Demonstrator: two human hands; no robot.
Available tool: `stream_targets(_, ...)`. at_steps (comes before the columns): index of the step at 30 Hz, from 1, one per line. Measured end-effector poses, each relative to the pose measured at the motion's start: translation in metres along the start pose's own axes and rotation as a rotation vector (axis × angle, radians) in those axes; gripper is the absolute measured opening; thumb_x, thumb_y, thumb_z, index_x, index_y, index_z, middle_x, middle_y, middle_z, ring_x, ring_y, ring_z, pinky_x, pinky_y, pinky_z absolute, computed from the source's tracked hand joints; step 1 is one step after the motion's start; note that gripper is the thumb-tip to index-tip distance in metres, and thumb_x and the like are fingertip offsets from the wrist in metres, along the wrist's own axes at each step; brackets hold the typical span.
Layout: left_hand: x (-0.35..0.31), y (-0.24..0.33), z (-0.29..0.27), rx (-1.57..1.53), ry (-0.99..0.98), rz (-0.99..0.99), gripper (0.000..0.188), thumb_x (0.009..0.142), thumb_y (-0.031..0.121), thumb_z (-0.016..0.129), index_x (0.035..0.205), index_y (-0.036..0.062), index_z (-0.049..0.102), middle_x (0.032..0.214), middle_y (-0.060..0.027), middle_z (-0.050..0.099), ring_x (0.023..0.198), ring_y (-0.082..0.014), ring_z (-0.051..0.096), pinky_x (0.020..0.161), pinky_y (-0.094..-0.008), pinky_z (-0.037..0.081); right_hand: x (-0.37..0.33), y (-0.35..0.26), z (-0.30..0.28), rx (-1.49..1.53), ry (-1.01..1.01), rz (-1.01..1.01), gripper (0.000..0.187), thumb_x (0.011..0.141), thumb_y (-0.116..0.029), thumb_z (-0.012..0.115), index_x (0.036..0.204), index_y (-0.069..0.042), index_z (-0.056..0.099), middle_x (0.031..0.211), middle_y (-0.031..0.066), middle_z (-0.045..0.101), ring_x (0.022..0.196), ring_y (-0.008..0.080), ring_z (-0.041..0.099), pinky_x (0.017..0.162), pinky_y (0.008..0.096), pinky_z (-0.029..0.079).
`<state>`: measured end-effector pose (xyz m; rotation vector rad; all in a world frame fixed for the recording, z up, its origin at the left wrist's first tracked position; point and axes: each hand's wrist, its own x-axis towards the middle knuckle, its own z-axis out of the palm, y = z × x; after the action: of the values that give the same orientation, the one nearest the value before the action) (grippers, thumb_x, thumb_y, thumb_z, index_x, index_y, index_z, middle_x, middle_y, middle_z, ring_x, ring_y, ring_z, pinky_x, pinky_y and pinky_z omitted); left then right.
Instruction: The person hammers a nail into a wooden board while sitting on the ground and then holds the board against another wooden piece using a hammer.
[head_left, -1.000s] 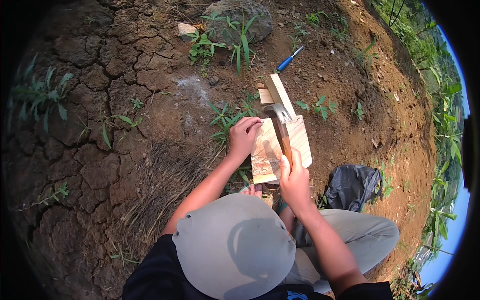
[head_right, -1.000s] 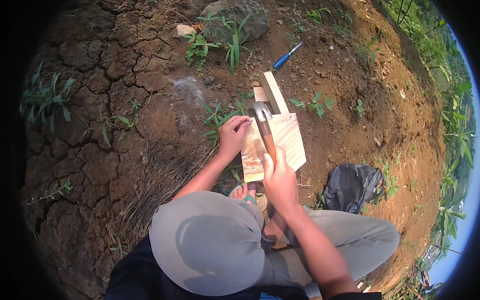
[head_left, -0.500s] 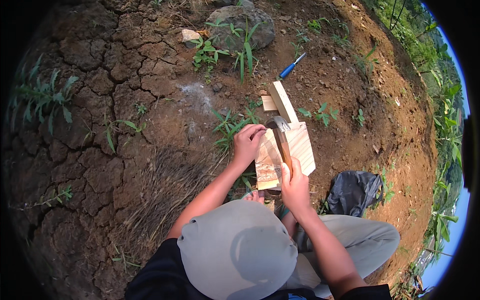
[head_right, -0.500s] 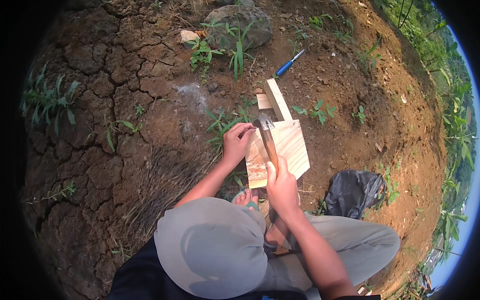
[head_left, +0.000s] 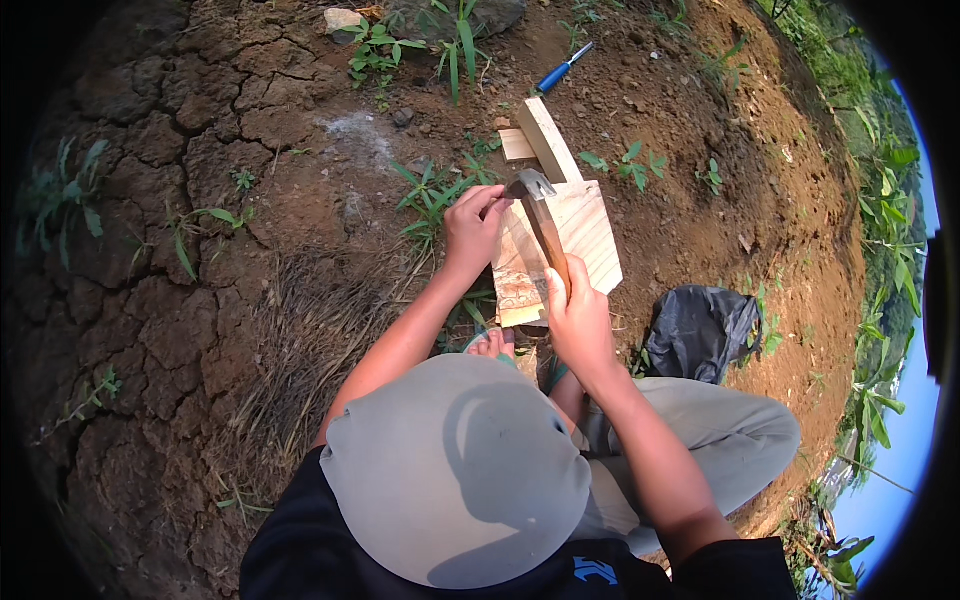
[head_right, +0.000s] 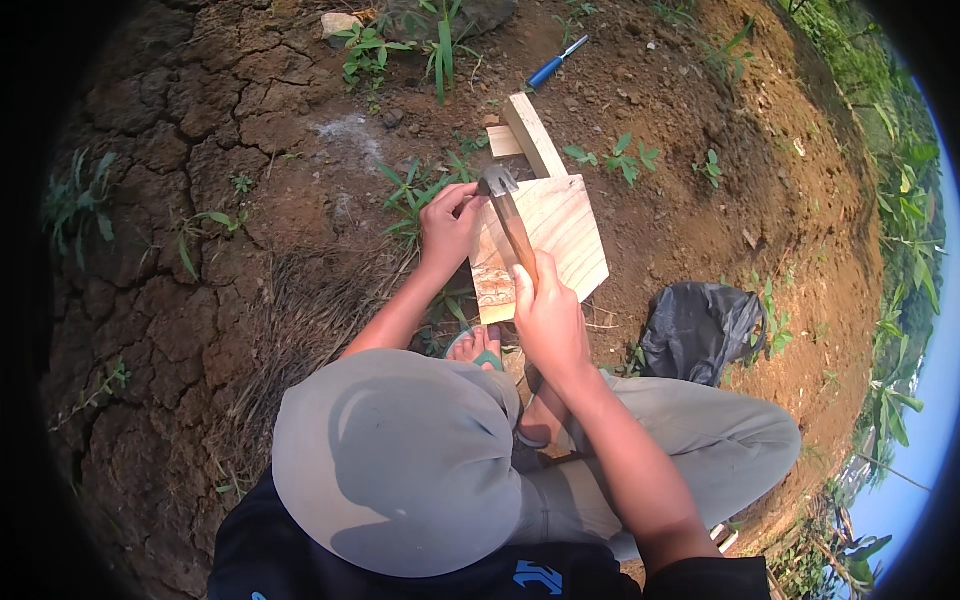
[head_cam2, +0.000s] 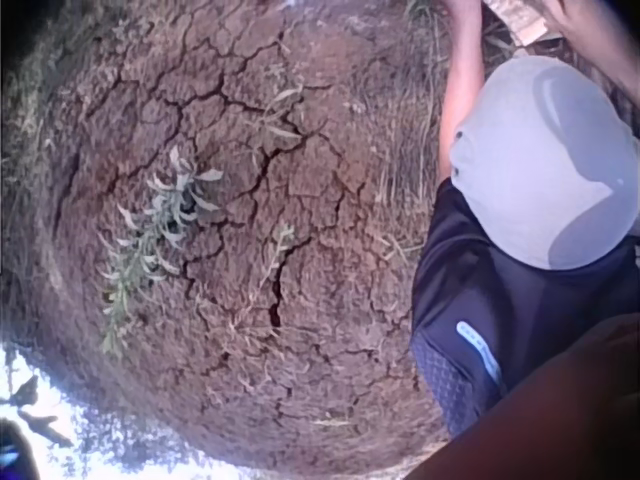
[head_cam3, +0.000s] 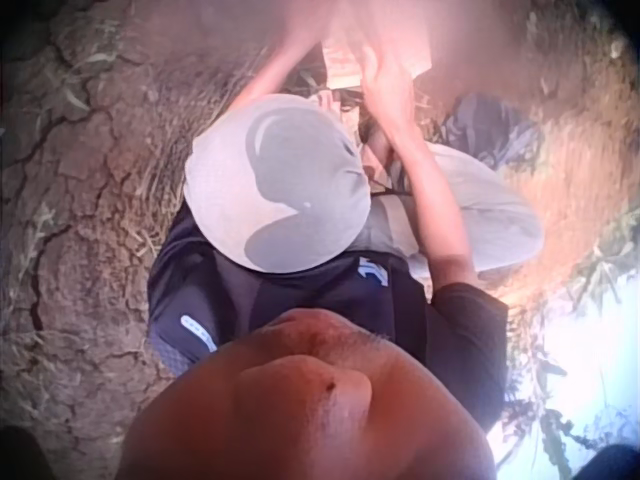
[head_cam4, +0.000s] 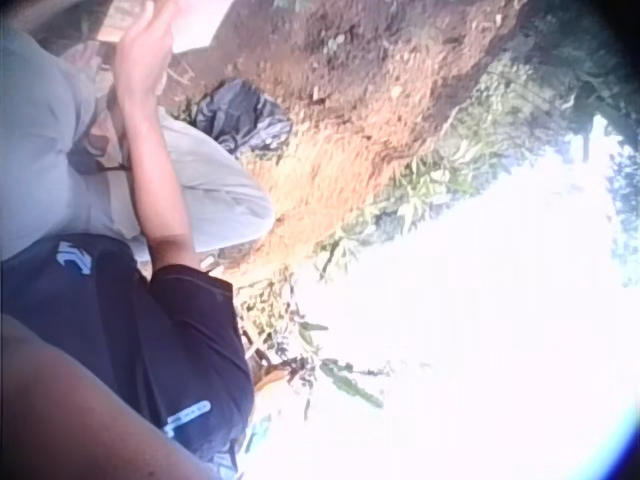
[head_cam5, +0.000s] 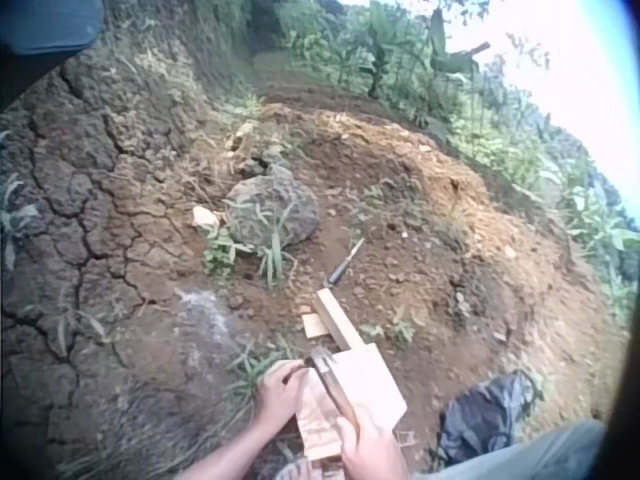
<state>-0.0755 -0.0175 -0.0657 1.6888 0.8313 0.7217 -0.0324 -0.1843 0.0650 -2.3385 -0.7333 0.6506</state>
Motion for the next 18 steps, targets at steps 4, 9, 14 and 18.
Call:
stream_targets(4,0.000,-0.004,0.000,-0.017,-0.007,0.025,0.012,0.088,0.008,0.076,0.100,0.0030,0.076,0.091,-0.0086,0.073,0.071,-0.0156,0.068,0.067,-0.0288,0.054,-0.002,-0.004,-0.002,0.060,0.057,-0.039,0.030,0.105,-0.021,0.054,0.131,-0.007,0.050,0.092,0.0327,0.069,0.090,0.0548,0.065,0.071,0.0600,0.051)
stream_targets(9,0.000,-0.002,0.003,0.002,-0.001,0.008,0.012,0.088,0.008,0.076,0.099,0.0036,0.076,0.091,-0.0079,0.073,0.069,-0.0148,0.067,0.065,-0.0287,0.053,-0.002,0.002,0.001,0.000,0.029,-0.021,0.030,0.105,-0.022,0.054,0.129,-0.005,0.051,0.093,0.0328,0.069,0.091,0.0542,0.065,0.069,0.0583,0.051)
stream_targets(14,-0.001,-0.002,0.002,0.012,-0.033,0.026,0.016,0.084,0.005,0.078,0.100,0.0049,0.076,0.091,-0.0059,0.069,0.063,-0.0161,0.060,0.064,-0.0286,0.052,-0.002,0.000,-0.007,0.137,0.128,-0.051,0.027,0.106,-0.020,0.052,0.129,-0.005,0.052,0.090,0.0303,0.069,0.088,0.0517,0.067,0.068,0.0534,0.052)
stream_targets(18,-0.016,0.002,0.004,0.155,0.069,0.137,0.039,0.078,0.008,0.083,0.114,0.0115,0.071,0.104,-0.0074,0.059,0.074,-0.0181,0.060,0.071,-0.0305,0.053,-0.009,-0.002,-0.026,0.166,0.127,0.047,0.027,0.107,-0.020,0.052,0.127,-0.004,0.055,0.089,0.0253,0.069,0.081,0.0430,0.071,0.068,0.0452,0.053)
